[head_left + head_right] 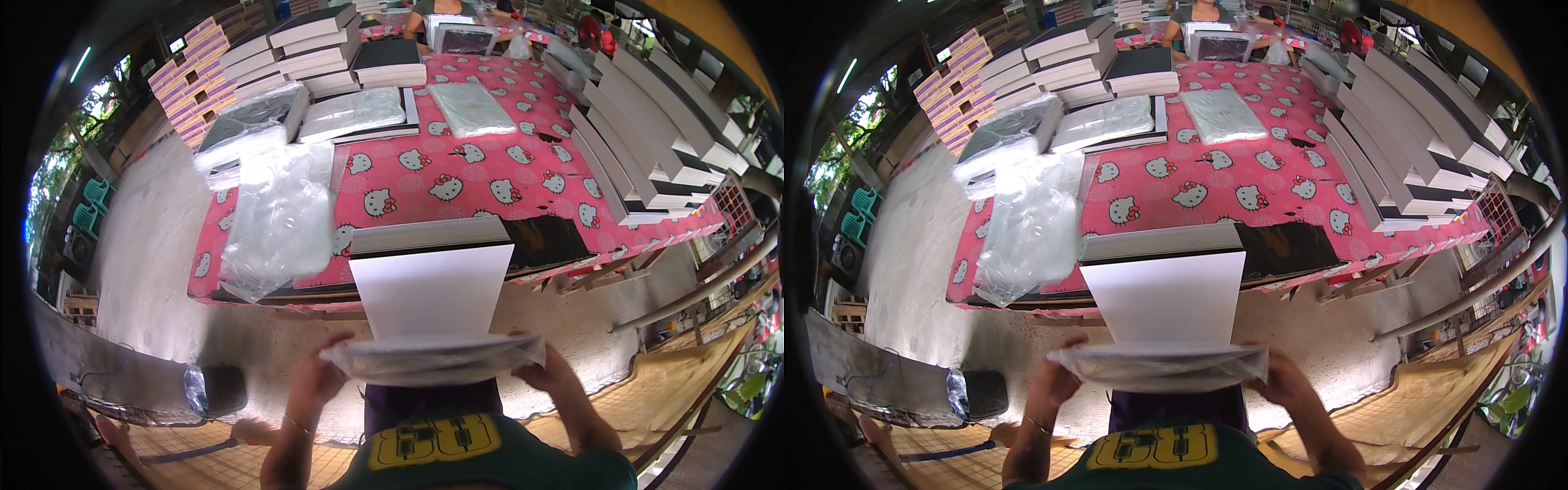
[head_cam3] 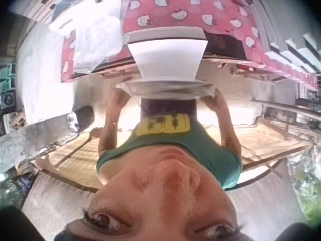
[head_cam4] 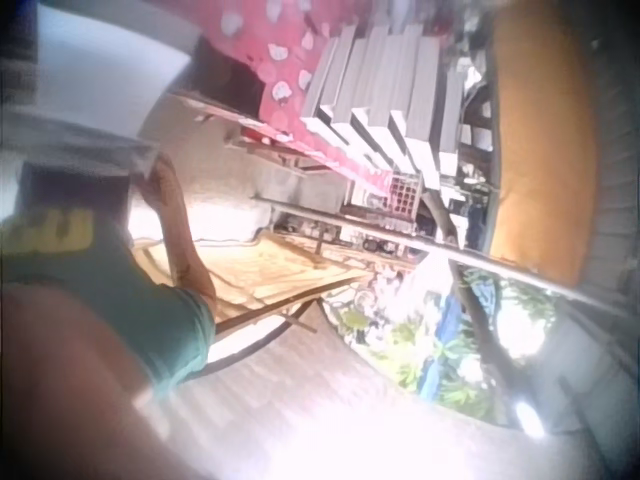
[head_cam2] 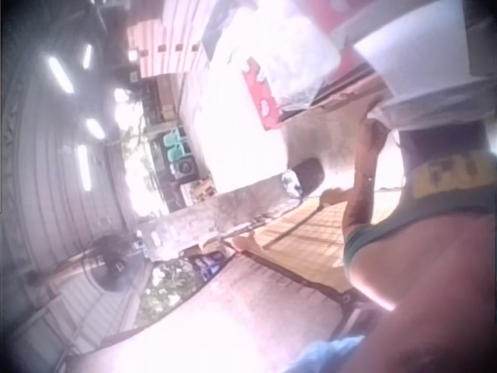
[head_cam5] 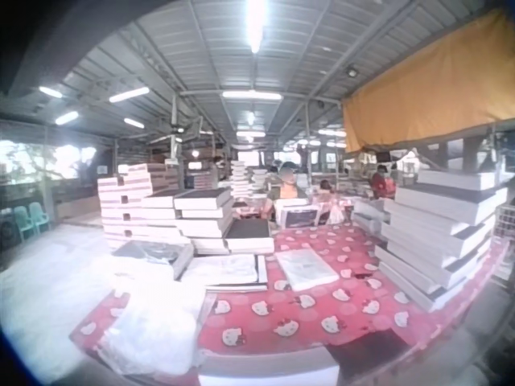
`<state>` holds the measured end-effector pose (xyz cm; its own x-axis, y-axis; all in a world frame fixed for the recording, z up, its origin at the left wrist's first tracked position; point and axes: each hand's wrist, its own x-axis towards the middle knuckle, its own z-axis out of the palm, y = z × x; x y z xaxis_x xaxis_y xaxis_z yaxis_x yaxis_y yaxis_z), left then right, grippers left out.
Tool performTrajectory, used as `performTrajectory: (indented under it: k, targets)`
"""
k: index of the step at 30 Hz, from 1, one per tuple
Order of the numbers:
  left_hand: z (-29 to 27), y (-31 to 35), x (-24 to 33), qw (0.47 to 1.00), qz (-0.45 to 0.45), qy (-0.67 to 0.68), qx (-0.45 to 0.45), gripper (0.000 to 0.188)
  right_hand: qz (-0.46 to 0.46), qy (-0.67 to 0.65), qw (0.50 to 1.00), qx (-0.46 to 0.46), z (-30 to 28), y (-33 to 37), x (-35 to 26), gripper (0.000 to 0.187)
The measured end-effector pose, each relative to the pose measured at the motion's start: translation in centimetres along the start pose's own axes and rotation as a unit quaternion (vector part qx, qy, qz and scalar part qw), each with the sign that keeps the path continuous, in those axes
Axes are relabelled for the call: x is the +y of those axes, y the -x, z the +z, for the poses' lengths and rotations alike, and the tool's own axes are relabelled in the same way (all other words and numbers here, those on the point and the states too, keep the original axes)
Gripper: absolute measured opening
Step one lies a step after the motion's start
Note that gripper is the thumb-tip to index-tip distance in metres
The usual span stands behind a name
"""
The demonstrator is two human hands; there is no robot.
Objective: The person places black albums into plastic sleeves and then stacks the sleeved albums on a table.
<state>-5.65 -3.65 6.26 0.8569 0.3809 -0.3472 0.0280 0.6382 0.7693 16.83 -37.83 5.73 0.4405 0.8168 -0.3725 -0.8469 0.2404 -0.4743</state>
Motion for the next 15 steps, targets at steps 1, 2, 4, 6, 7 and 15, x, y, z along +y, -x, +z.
performTrajectory:
  k: [1,2,4,6,7,15]
  targets:
    - [-1.3,0.3,-1.7,0.999,-0.008,-0.038,0.009,0.035,0.016,-0.018,0.999,0.042,-1.3,-0.2,1.6,0.035]
    - [-2.5,0.7,-3.4,0.997,-0.018,-0.075,0.018,0.034,0.047,0.014,0.996,0.072,-2.5,-0.3,2.4,0.032]
    - [-3.9,1.2,-6.1,0.990,-0.079,-0.111,0.032,0.032,0.009,0.123,0.986,0.113,-6.1,-1.2,5.4,0.029]
    - [-6.1,0.5,-9.0,0.988,-0.107,-0.103,0.040,0.030,-0.009,0.258,0.954,0.153,-7.6,-2.4,6.5,0.026]
    - [-7.3,0.1,-10.7,0.986,-0.125,-0.097,0.046,0.029,-0.020,0.286,0.944,0.160,-8.8,-3.1,7.2,0.025]
    - [-10.6,-6.3,-19.3,0.919,0.003,-0.325,0.226,0.026,-0.089,0.417,0.874,0.232,-18.6,-9.0,11.4,0.025]
